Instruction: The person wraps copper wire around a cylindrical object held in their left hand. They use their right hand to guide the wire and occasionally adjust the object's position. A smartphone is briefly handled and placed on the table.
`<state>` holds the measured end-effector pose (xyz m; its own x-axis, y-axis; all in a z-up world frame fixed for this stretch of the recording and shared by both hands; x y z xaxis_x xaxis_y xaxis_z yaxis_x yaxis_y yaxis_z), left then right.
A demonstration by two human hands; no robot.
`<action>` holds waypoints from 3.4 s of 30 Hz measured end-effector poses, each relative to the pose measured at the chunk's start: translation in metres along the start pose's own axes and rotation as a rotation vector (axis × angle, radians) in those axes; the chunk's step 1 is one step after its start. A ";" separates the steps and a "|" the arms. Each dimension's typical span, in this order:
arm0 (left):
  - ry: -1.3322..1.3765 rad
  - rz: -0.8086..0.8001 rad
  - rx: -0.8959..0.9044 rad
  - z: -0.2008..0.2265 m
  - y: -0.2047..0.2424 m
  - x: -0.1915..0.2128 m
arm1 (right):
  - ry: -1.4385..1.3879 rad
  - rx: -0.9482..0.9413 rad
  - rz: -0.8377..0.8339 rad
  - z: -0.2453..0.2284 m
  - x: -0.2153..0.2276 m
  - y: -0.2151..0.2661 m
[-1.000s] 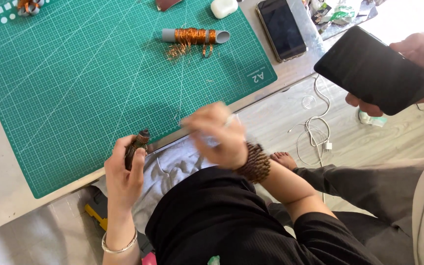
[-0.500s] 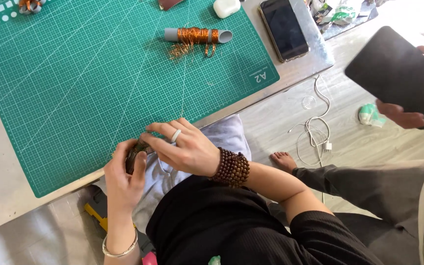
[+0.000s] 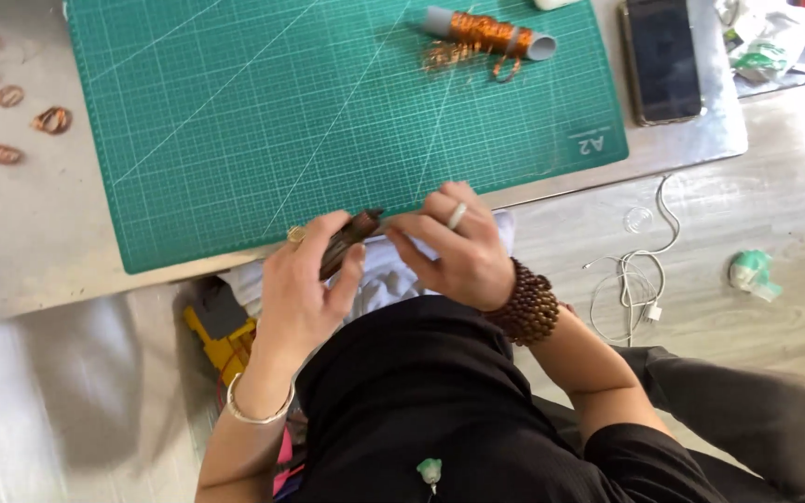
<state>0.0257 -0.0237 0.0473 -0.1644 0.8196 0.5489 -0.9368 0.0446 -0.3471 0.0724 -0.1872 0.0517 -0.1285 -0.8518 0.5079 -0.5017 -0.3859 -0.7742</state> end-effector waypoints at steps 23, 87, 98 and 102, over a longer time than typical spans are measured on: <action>0.354 -0.078 0.072 0.006 0.000 -0.005 | -0.231 -0.246 -0.092 0.007 0.014 -0.013; 0.165 -0.022 0.066 -0.031 0.002 -0.013 | -0.002 -0.135 -0.080 -0.005 0.040 -0.002; -0.094 -0.064 -0.107 0.005 0.005 -0.019 | 0.087 -0.007 -0.004 0.024 0.045 -0.003; -0.049 -0.108 -0.084 0.017 0.004 -0.018 | 0.076 -0.050 0.008 0.026 0.044 -0.003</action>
<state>0.0199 -0.0480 0.0494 -0.0805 0.7786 0.6224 -0.9211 0.1806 -0.3450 0.0904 -0.2328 0.0671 -0.1966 -0.8246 0.5304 -0.5425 -0.3591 -0.7594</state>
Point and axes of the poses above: each hand's wrist, its own y-axis away from the middle knuckle, its own x-axis out of the back of the hand, z = x × y, the point moved 3 cm from there along -y, towards the middle knuckle, and after that the axes turned 6 degrees about y, right-handed, at the moved point
